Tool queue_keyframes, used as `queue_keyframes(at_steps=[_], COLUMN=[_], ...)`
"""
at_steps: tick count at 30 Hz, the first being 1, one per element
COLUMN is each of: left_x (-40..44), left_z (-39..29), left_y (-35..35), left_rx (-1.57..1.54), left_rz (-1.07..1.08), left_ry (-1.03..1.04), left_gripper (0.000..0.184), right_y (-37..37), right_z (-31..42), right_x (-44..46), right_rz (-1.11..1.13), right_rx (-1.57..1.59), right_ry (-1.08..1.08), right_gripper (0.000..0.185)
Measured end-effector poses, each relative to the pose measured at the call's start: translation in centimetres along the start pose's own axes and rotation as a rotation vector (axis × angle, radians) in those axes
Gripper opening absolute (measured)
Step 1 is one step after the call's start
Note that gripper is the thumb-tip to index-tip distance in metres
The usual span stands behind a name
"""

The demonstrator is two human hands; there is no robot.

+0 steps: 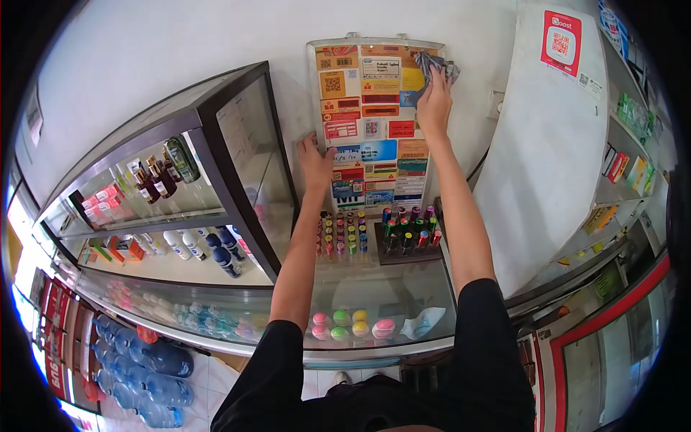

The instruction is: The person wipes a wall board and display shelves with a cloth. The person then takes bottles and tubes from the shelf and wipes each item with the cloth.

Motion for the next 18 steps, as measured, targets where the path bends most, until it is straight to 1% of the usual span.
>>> queue_keyframes(at_steps=[2,3,5,8,11,12,14,17,18], left_x=[0.2,-0.3,0.0,0.3,0.3,0.4,0.5,0.4,0.5], left_z=[-0.8,0.3,0.5,1.2,1.4,1.5,1.7,3.2,3.2], left_y=[-0.2,-0.8,-0.5,-0.4,-0.4,-0.4,-0.5,0.1,0.0], left_rx=[-0.029,-0.039,-0.079,-0.151,-0.155,-0.161,-0.174,-0.279,-0.27], left_rz=[0.003,0.025,0.032,0.048,0.032,0.036,0.043,0.044,0.048], left_ry=[-0.012,-0.045,-0.085,-0.177,-0.142,-0.153,-0.176,-0.178,-0.19], left_gripper=[0.064,0.061,0.056,0.051,0.046,0.044,0.04,0.039,0.038], right_y=[0.6,1.4,2.5,3.7,5.0,5.7,7.9,9.0,9.1], right_z=[-0.2,-0.1,0.1,1.6,4.8,6.4,9.7,13.2,13.6], right_x=[-0.4,-1.9,-2.1,-2.9,-4.0,-4.8,-7.0,-13.5,-14.3], right_rz=[0.017,0.036,0.041,-0.012,0.008,0.064,0.268,0.454,0.493], right_rx=[-0.044,-0.061,-0.074,-0.047,-0.046,-0.028,-0.035,0.105,0.117], right_ry=[-0.006,0.012,0.014,0.031,-0.047,-0.094,-0.275,-0.627,-0.682], right_gripper=[0.039,0.041,0.043,0.046,0.041,0.045,0.05,0.05,0.05])
Point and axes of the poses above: each hand's wrist, its own x-axis towards the middle knuckle, its own y-axis out of the palm, z = x × y, the point moved 9 cm from there along x, towards the middle knuckle, and after that the axes turned 11 degrees about -z, right-handed, at the moved point
